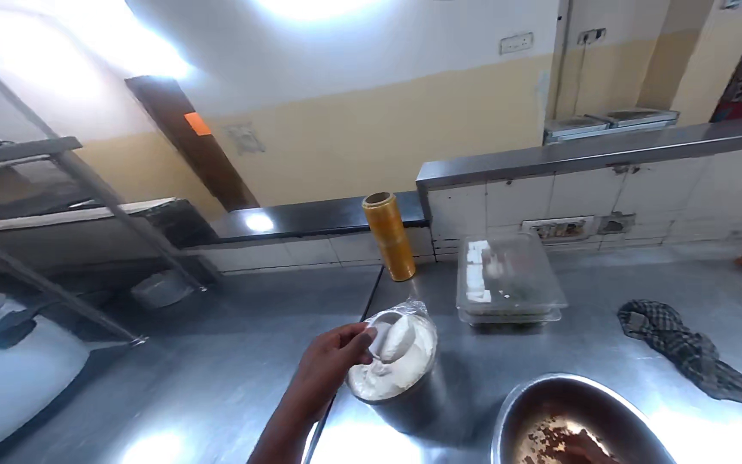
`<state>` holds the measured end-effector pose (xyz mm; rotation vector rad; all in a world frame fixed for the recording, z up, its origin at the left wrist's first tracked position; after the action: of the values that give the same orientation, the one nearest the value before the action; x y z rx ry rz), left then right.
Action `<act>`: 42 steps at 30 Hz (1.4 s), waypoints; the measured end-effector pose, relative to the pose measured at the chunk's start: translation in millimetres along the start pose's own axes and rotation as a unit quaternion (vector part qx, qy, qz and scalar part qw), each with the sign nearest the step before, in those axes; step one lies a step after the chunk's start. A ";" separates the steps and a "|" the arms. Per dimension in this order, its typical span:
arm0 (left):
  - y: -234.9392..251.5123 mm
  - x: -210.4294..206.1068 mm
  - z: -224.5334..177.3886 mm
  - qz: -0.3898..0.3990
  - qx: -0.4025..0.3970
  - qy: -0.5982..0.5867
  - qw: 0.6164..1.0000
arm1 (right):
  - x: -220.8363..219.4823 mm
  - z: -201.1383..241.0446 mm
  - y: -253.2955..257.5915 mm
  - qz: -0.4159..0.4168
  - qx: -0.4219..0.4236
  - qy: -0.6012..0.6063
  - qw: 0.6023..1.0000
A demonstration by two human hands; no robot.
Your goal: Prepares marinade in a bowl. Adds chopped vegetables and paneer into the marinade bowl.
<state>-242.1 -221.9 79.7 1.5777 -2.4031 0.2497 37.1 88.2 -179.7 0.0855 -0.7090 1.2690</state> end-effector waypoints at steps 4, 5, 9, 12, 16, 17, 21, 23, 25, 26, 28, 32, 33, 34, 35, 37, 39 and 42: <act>-32.1 -35.5 -16.6 0.000 -0.126 -0.019 0.992 | 10.3 13.7 -9.4 -0.011 -0.040 0.102 0.994; -45.4 -52.5 -22.6 0.021 -0.161 -0.018 0.987 | 14.8 14.7 -8.0 -0.005 -0.038 0.115 0.993; -107.0 -155.6 3.8 0.122 -0.295 0.149 0.936 | 24.0 7.3 -6.1 -0.053 -0.030 0.178 0.982; -135.8 -225.3 76.5 0.232 -0.338 0.254 0.876 | 28.3 6.9 -6.4 -0.081 -0.026 0.207 0.975; -127.1 -231.9 88.0 0.178 -0.411 0.266 0.854 | 33.0 14.0 -12.8 -0.089 -0.026 0.233 0.968; -122.0 -228.1 81.7 0.157 -0.430 0.259 0.851 | 33.6 15.5 -13.6 -0.087 -0.022 0.235 0.968; -106.8 -214.0 61.1 0.157 -0.328 0.097 0.926 | 33.7 17.0 -13.3 -0.074 -0.023 0.242 0.967; -101.4 -204.2 52.7 0.166 -0.174 -0.045 0.970 | 31.4 17.1 -13.7 -0.062 -0.031 0.249 0.966; -92.9 -189.1 47.0 0.140 -0.077 -0.139 0.977 | 29.7 15.2 -14.6 -0.057 -0.033 0.252 0.965; -88.4 -178.7 45.2 0.125 -0.053 -0.170 0.976 | 28.1 13.2 -15.3 -0.059 -0.029 0.256 0.964; -75.4 -154.7 37.9 0.091 -0.043 -0.205 0.974 | 28.8 12.5 -12.2 -0.076 -0.014 0.269 0.960; -56.8 -98.7 28.8 0.022 -0.080 -0.177 0.981 | 25.1 12.3 -13.5 -0.073 -0.022 0.279 0.957; -52.0 -84.9 27.7 0.004 -0.094 -0.160 0.983 | 23.6 11.1 -13.0 -0.070 -0.022 0.275 0.959; -47.1 -71.1 26.6 -0.017 -0.110 -0.134 0.985 | 22.3 9.2 -11.7 -0.068 -0.019 0.271 0.960; -42.3 -57.9 25.4 -0.042 -0.127 -0.095 0.986 | 21.3 7.2 -10.8 -0.066 -0.017 0.267 0.961; -33.5 -32.5 23.5 -0.102 -0.167 0.044 0.980 | 19.9 2.0 -9.7 -0.065 -0.012 0.264 0.962; -23.0 -11.2 26.6 -0.130 -0.222 0.216 0.942 | 20.5 -3.4 -7.2 -0.064 -0.007 0.258 0.964; -5.9 4.2 36.2 -0.115 -0.255 0.371 0.885 | 23.2 -4.9 -4.2 -0.062 -0.010 0.251 0.966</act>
<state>-242.6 -238.1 46.5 1.2004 -1.5114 0.1208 45.7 108.4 -169.9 -0.2015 -0.2736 1.1003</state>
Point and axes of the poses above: each hand's wrist, its own y-axis towards the middle knuckle, its own x-axis out of the back of the hand, z = x × y, the point moved 2 cm from there along y, towards the middle knuckle, and after that the axes turned 3 degrees about z, right-handed, at the moved point
